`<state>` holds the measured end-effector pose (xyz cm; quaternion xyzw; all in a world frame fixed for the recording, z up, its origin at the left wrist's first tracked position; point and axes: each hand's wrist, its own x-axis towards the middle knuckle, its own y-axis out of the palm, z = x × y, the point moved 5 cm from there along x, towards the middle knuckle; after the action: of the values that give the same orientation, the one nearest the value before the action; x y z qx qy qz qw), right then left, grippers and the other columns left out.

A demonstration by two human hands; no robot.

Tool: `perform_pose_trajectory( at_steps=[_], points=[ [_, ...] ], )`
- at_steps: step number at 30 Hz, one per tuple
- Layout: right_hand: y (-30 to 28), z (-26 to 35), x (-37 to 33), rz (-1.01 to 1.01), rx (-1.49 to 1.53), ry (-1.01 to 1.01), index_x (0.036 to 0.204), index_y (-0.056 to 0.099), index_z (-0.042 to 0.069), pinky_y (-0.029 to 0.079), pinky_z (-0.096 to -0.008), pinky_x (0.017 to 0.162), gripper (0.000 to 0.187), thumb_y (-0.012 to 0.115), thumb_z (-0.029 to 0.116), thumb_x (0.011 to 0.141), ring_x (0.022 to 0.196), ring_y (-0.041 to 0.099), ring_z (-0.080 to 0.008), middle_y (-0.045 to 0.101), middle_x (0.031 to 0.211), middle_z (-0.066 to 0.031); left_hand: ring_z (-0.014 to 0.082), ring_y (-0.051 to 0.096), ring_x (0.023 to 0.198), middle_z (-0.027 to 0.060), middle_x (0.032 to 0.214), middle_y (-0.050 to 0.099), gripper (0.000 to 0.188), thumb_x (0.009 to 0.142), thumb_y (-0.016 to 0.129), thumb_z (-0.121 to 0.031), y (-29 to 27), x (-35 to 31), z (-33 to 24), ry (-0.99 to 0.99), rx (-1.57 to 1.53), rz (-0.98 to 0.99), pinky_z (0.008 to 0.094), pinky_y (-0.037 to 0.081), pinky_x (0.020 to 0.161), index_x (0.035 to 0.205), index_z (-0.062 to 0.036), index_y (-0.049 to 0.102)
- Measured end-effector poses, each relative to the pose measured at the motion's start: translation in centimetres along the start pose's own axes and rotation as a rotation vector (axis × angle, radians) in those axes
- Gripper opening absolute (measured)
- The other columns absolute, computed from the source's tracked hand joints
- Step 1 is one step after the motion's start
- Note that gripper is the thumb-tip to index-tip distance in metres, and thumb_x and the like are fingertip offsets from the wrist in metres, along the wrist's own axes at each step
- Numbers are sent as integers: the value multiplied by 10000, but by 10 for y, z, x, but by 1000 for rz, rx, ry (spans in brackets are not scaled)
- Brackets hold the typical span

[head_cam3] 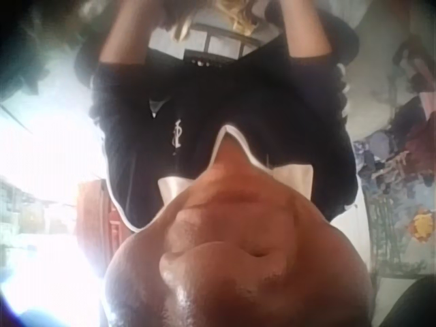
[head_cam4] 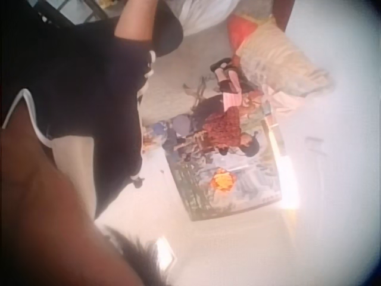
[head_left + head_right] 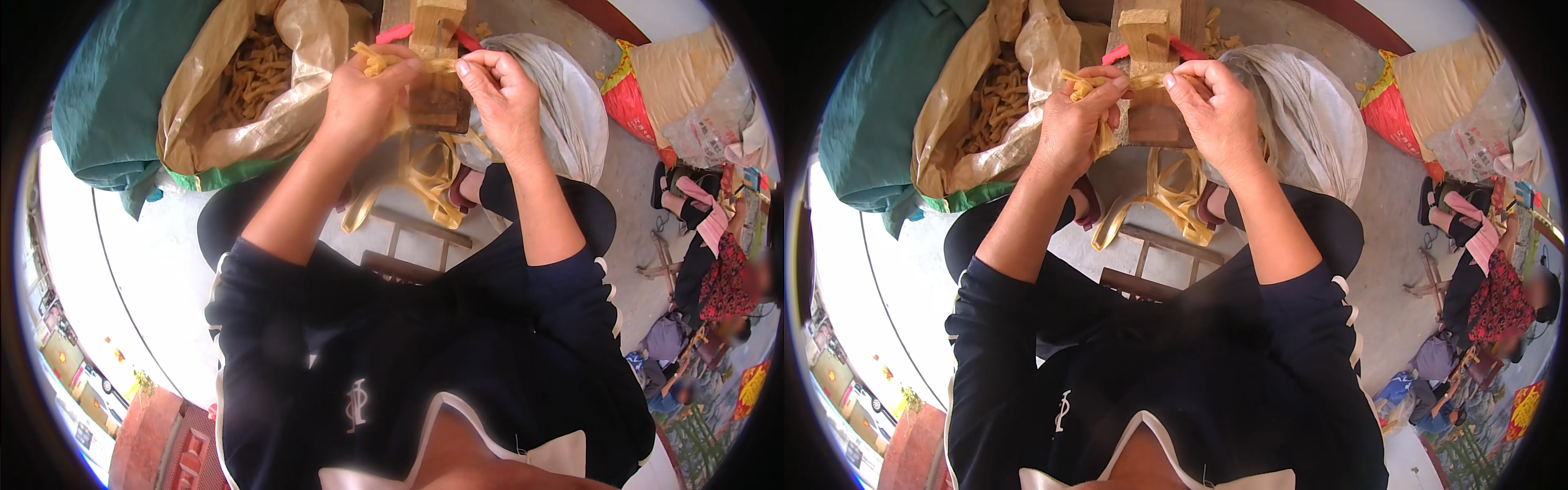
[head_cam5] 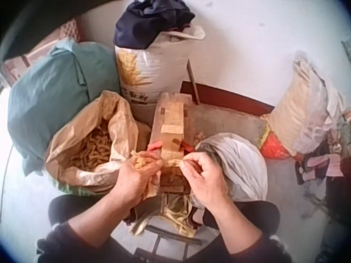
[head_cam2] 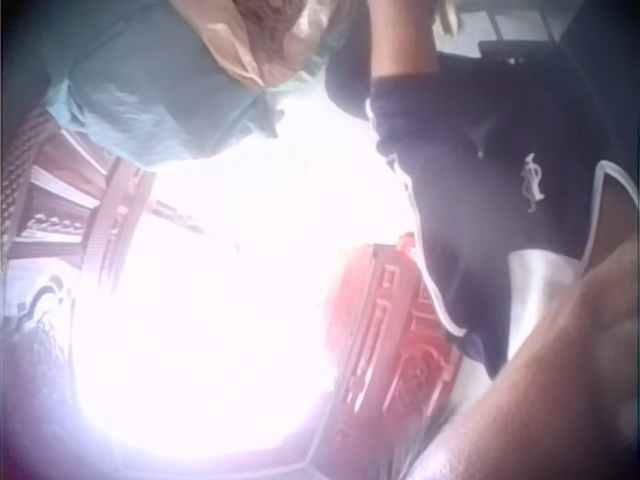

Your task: The person sits on the floor and uses both hands to separate a bundle of yellow fibrous material into smaller strands. The separated strands are placed into a nearby sack.

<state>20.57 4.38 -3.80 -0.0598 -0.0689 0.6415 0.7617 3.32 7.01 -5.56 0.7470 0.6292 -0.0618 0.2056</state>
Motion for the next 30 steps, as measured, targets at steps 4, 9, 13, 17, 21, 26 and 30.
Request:
perform_pose_trajectory(
  at_steps=[4,9,13,17,21,26,30],
  points=[
    [2,-9,3,-7,-52,-16,942,622,5,470,-215,679,166,684,136,862,755,570,-54,653,815,-26,69,486,570,30,771,604,177,854,670,-125,-1,4,4,37,57,-6,201,392,524,981,-19,607],
    [-17,-48,12,-133,-298,44,936,630,4,492,-252,690,184,662,177,879,737,612,-130,669,830,-66,64,487,567,27,778,616,221,857,685,-194,-8,15,7,25,455,-165,212,410,520,982,-23,623],
    [-12,-16,5,-10,258,154,1000,590,2,444,-233,633,305,573,299,937,659,529,-95,625,806,-49,71,505,599,53,801,634,264,874,651,-200,-13,8,5,-27,237,-92,218,423,525,1021,17,616],
    [-1,-10,-2,77,619,217,1002,581,7,412,-228,611,257,468,230,942,633,496,-100,586,763,-45,82,509,624,47,791,626,254,905,586,-205,0,-5,-7,-33,-5,109,221,419,552,1016,22,622],
    [-4,-7,-8,325,751,254,1017,582,-11,360,-207,572,238,425,136,914,566,430,-89,493,661,-1,73,521,641,8,734,590,247,903,599,-218,6,-15,-4,-115,230,273,228,415,556,1027,-8,641],
    [13,14,-19,291,183,72,986,651,0,439,-189,609,207,690,164,867,703,546,-35,634,777,-3,72,553,639,5,690,592,300,896,627,-253,22,-32,-12,-50,607,462,224,444,578,1074,-12,643],
    [3,-3,-18,225,142,95,978,662,2,466,-199,671,175,689,131,863,747,571,-50,651,823,-4,82,575,691,21,771,631,345,892,652,-235,16,-29,-14,31,552,331,224,457,606,1135,6,612]
  ],
)
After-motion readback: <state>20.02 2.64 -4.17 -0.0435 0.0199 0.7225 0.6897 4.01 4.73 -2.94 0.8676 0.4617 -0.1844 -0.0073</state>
